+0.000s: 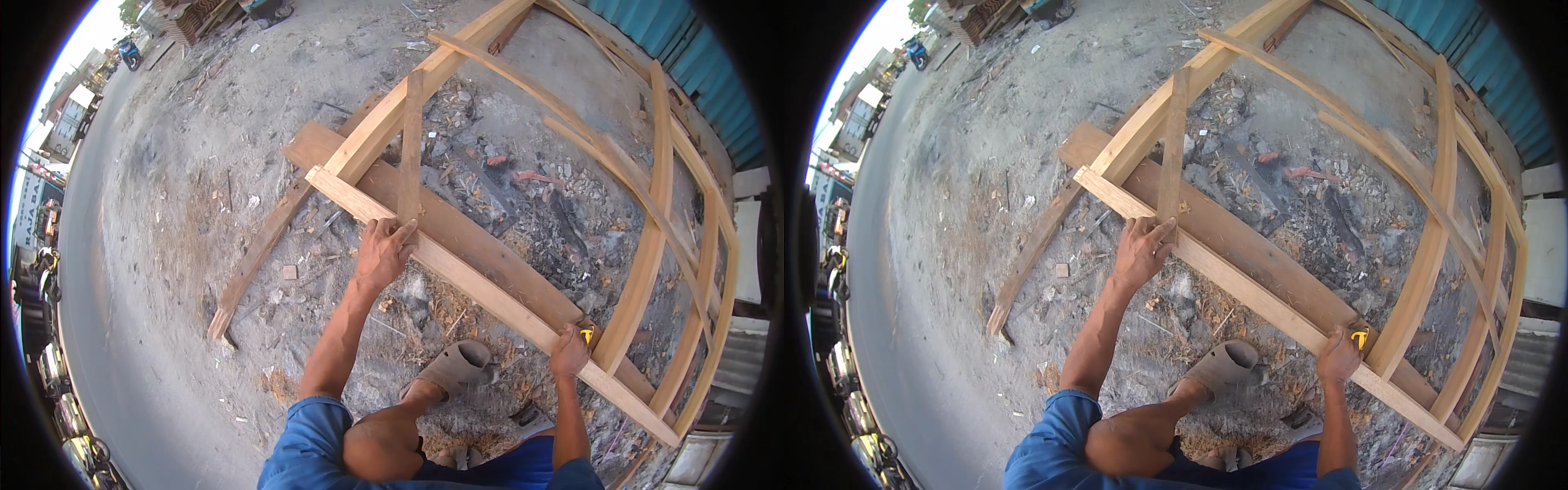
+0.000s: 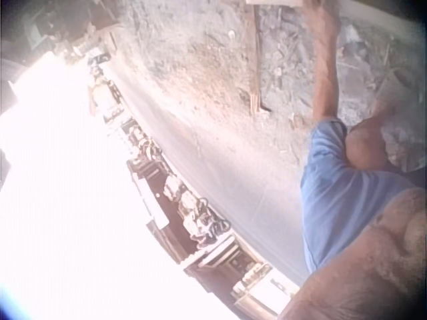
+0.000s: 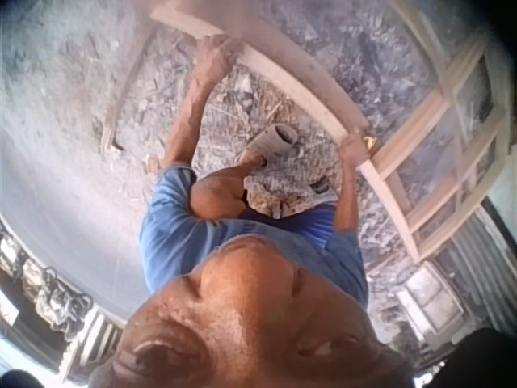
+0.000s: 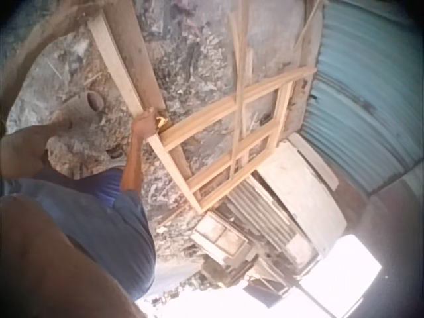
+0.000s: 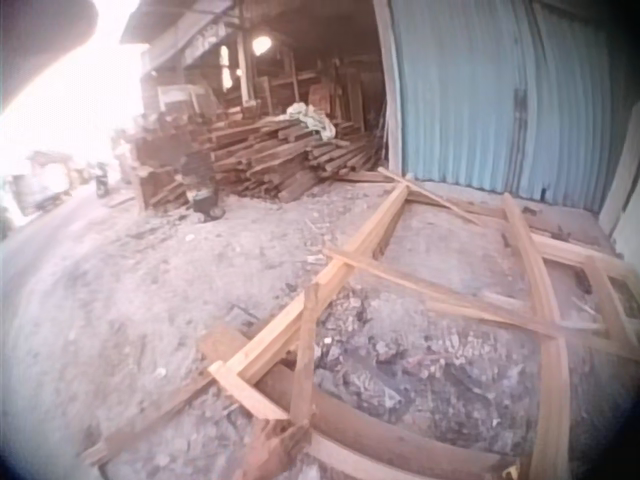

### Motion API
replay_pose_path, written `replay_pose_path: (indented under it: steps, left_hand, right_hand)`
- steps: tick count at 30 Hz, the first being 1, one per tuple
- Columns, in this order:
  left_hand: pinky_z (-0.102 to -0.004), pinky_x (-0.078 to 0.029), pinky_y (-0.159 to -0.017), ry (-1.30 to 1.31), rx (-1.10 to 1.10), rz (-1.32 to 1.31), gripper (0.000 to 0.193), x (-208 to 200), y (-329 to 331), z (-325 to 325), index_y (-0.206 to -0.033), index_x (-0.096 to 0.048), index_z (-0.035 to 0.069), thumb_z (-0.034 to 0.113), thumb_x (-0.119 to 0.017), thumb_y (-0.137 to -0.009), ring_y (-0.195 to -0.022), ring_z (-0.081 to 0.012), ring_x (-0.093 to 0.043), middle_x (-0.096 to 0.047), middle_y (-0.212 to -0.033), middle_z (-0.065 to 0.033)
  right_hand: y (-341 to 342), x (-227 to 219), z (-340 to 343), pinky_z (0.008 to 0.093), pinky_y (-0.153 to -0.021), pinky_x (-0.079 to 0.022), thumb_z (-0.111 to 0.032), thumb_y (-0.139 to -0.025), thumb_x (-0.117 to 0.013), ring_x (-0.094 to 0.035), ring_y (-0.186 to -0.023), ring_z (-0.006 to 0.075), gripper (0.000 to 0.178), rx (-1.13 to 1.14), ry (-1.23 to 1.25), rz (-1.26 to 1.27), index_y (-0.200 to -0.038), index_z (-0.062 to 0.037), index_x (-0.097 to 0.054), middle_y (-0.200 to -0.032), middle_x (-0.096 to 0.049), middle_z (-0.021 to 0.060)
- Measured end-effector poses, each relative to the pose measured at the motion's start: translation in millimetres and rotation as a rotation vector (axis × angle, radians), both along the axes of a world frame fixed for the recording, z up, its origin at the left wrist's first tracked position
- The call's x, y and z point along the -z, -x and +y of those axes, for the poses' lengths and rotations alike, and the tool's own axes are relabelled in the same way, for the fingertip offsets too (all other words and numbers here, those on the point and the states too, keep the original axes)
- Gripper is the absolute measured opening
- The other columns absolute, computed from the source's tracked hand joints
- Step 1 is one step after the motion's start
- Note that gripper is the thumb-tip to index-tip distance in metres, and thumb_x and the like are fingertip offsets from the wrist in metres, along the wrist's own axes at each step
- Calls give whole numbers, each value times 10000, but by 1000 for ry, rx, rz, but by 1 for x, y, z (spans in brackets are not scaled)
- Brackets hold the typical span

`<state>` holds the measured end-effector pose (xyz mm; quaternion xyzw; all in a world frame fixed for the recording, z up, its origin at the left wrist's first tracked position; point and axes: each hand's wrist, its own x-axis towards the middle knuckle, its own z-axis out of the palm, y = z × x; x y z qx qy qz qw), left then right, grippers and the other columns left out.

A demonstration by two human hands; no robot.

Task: The person uses a hand saw to cut a piece of wood that is part of a larger wooden frame construction. The person holds the wood in place by hand and with their foot while sawing through it.

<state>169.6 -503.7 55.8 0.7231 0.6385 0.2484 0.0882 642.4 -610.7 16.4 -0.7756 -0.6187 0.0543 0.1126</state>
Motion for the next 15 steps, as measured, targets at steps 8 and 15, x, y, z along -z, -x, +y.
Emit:
replay_pose_path:
  steps: [8,15]
  left_hand:
    - [-484,-496,-960,147,-210,-63,731,-18,-22,5,-1459,-549,191,268,-828,-789,-1071,-391,-575,-585,-1156,-213]
    - [-480,-528,-928,285,-103,55,640,-23,-26,12,-1455,-551,235,297,-750,-850,-1091,-407,-585,-561,-1177,-217]
  right_hand:
    - [2,1,-1,504,-810,-507,-288,-1051,-419,-703,-908,354,356,-46,-73,-60,-1082,-110,-727,-933,-764,80]
    - [3,0,0,503,-794,-520,-283,-1042,-442,-711,-886,353,339,-38,-60,-74,-1069,-106,-731,-925,-765,82]
